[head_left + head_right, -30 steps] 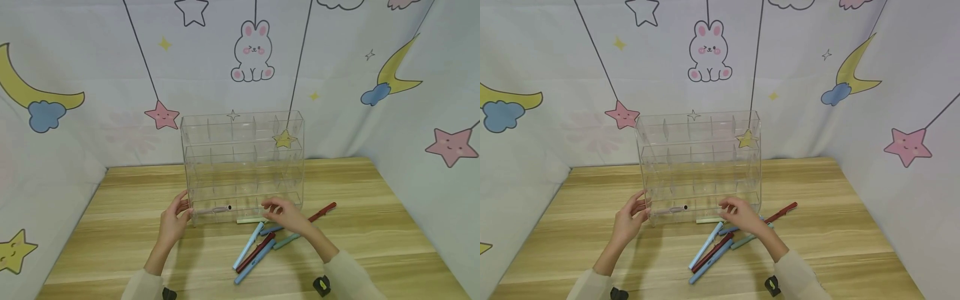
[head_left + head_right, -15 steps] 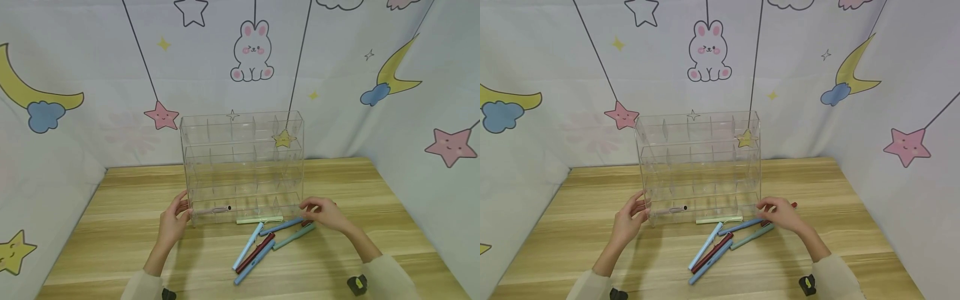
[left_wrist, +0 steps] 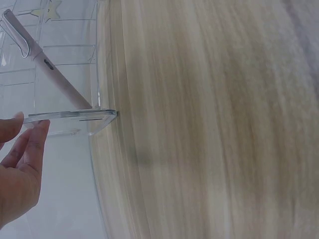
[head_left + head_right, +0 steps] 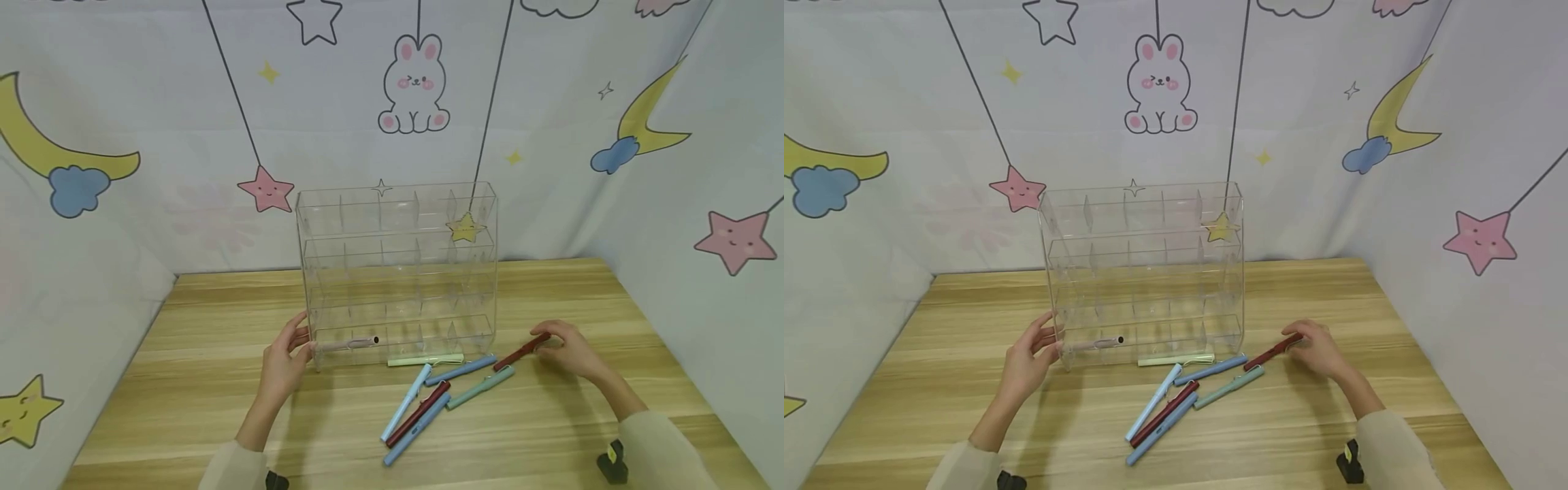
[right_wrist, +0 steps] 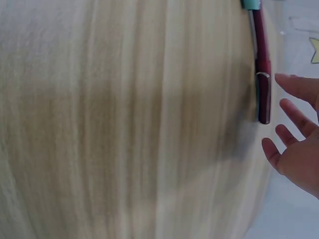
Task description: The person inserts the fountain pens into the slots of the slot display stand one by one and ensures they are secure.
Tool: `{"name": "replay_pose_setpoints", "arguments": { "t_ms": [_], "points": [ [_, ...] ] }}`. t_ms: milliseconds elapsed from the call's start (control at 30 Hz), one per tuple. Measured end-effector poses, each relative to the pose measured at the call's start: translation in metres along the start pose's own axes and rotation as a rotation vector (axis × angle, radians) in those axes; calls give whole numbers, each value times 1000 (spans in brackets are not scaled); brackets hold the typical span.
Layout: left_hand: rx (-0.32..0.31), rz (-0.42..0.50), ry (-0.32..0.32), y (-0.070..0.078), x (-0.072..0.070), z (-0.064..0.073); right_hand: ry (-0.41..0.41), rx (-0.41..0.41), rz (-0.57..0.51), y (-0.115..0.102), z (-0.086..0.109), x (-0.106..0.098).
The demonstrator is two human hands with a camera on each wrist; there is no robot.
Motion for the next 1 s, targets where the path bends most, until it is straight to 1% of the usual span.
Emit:
{"name": "replay_pose_setpoints", "arguments": {
  "t_ms": [133,333,667,800,1000],
  "points": [
    [5,1,6,-1,0,0,45,18,20,10,-2,1],
    [13,4,9,-1,1,0,96,35,81,17,-5,6],
    [27,-4,10,-2,0,1,120,95,115,18,-6,11],
    [35,-7,4,-3,-1,1,117,114,123,19,-6,11],
    [44,-9,6,-3,-1,1,124,95,143,22,-5,9]
  ]
}}
Point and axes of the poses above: each hand's wrist, its own z-axis away from the middle knuckle, its own x-axis out of the palm, y = z × x, the point moved 3 cm from there along -z, towards the middle knuckle, and after that the axes turned 14 degrees about x, right-handed, at the moved point
